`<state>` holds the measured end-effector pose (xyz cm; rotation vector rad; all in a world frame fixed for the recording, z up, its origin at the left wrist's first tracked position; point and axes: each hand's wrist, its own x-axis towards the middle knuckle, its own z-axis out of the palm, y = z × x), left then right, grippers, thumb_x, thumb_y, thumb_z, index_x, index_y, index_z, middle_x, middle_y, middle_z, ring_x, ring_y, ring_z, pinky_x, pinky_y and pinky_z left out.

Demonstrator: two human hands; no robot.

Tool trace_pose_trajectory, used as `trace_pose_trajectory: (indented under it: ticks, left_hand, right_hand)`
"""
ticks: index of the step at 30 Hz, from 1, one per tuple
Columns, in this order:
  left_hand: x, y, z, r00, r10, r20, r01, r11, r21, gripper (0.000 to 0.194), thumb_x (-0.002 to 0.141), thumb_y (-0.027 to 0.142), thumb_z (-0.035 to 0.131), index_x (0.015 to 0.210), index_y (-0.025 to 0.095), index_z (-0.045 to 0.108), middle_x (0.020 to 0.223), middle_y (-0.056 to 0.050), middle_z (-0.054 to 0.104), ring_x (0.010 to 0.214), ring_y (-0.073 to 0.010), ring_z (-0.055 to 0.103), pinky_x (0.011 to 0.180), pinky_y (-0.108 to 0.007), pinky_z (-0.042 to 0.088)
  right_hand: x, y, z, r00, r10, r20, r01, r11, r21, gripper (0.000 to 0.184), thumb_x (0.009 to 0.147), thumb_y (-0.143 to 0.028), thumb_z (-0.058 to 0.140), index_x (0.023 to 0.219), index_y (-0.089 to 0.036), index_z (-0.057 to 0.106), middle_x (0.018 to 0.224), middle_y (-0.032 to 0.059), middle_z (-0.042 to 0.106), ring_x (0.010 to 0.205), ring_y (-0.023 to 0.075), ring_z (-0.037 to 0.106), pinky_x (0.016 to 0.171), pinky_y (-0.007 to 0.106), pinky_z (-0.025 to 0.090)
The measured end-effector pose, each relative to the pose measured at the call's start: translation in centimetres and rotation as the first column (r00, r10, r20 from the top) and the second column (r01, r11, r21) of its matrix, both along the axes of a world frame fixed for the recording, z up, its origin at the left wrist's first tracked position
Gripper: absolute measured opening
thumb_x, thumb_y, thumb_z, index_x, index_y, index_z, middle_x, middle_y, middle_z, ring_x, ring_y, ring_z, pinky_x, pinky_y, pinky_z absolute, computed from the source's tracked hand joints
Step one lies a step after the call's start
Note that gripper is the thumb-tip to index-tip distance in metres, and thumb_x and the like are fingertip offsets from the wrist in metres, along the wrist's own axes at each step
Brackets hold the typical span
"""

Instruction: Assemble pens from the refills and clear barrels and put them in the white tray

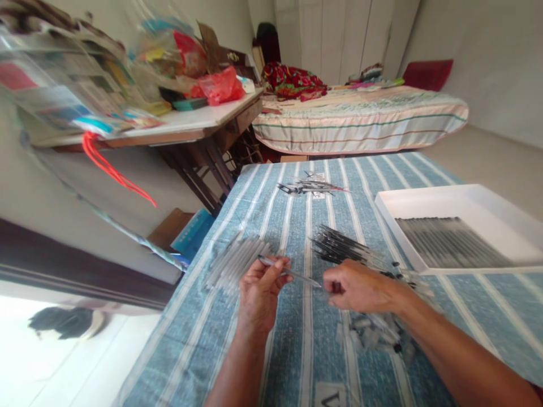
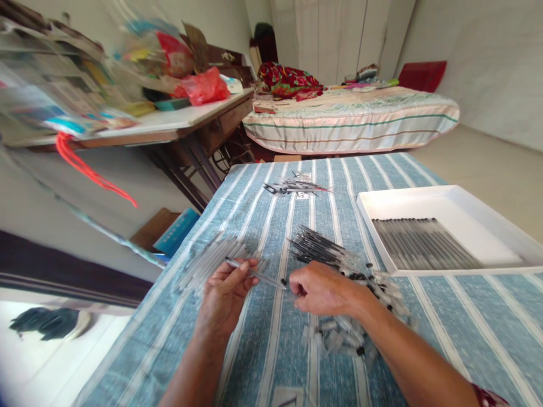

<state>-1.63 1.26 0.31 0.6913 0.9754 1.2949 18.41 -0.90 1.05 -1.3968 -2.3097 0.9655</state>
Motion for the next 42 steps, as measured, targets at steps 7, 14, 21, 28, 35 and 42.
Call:
trace_pose_trajectory:
  ticks: [7,14,21,28,35,42]
  left_hand:
    - [0.0,-0.1,0.0,1.000,0.020,-0.011,-0.020,0.999,0.037,0.018,0.061,0.016,0.076,0.073,0.014,0.062,0.075,-0.001,0.069,0.063,-0.0120,0.063,0.054,-0.022,0.051]
    - [0.0,0.0,-0.2,0.998,0.051,-0.035,-0.049,0.997,0.062,0.017,0.062,0.017,0.075,0.072,0.014,0.063,0.077,-0.002,0.069,0.064,-0.0126,0.063,0.054,-0.023,0.050]
    - [0.3,-0.1,-0.2,0.998,0.032,-0.062,-0.029,0.998,0.054,0.017,0.061,0.018,0.076,0.071,0.014,0.063,0.076,-0.001,0.068,0.064,-0.0121,0.062,0.054,-0.023,0.051]
    - [-0.1,-0.1,-0.2,0.996,-0.029,-0.087,0.027,0.999,-0.023,0.017,0.062,0.023,0.075,0.071,0.012,0.065,0.065,-0.002,0.067,0.057,-0.0116,0.060,0.052,-0.023,0.050]
    - [-0.3,0.1,-0.2,0.996,0.016,-0.084,-0.019,0.999,-0.027,0.016,0.062,0.023,0.074,0.063,0.012,0.062,0.052,0.000,0.062,0.045,-0.0109,0.057,0.046,-0.022,0.046]
    - [0.0,0.1,-0.7,1.000,0.000,-0.028,0.000,1.000,-0.004,0.015,0.064,0.021,0.073,0.063,0.012,0.061,0.051,0.001,0.062,0.045,-0.0108,0.057,0.046,-0.024,0.049]
  right_hand:
    - [-0.6,0.2,-1.1,0.958,-0.139,-0.253,0.110,0.986,-0.123,0.004,0.064,-0.018,0.055,0.062,-0.017,0.052,0.049,-0.0076,0.043,0.047,0.0069,0.038,0.044,0.017,0.028]
    - [-0.5,0.3,-1.1,0.947,-0.169,-0.273,0.130,0.979,-0.156,0.006,0.063,-0.019,0.056,0.061,-0.017,0.051,0.049,-0.0077,0.043,0.047,0.0065,0.038,0.043,0.017,0.028]
    - [-0.7,0.2,-0.9,0.934,-0.210,-0.289,0.168,0.972,-0.164,0.005,0.065,-0.020,0.057,0.064,-0.017,0.054,0.051,-0.0062,0.049,0.048,0.0073,0.043,0.044,0.017,0.030]
    - [-1.4,0.0,-0.6,0.919,-0.252,-0.302,0.250,0.967,-0.048,0.010,0.071,-0.023,0.057,0.062,-0.017,0.055,0.051,-0.0062,0.047,0.048,0.0074,0.040,0.047,0.018,0.030]
    - [-1.8,-0.3,-0.9,0.917,-0.220,-0.333,0.258,0.963,0.074,0.016,0.079,-0.025,0.052,0.065,-0.018,0.053,0.049,-0.0061,0.046,0.046,0.0074,0.043,0.048,0.019,0.030]
    - [-1.8,-0.4,-0.8,0.920,-0.208,-0.333,0.276,0.946,0.171,0.018,0.080,-0.023,0.051,0.063,-0.018,0.049,0.048,-0.0054,0.045,0.045,0.0076,0.043,0.048,0.019,0.029]
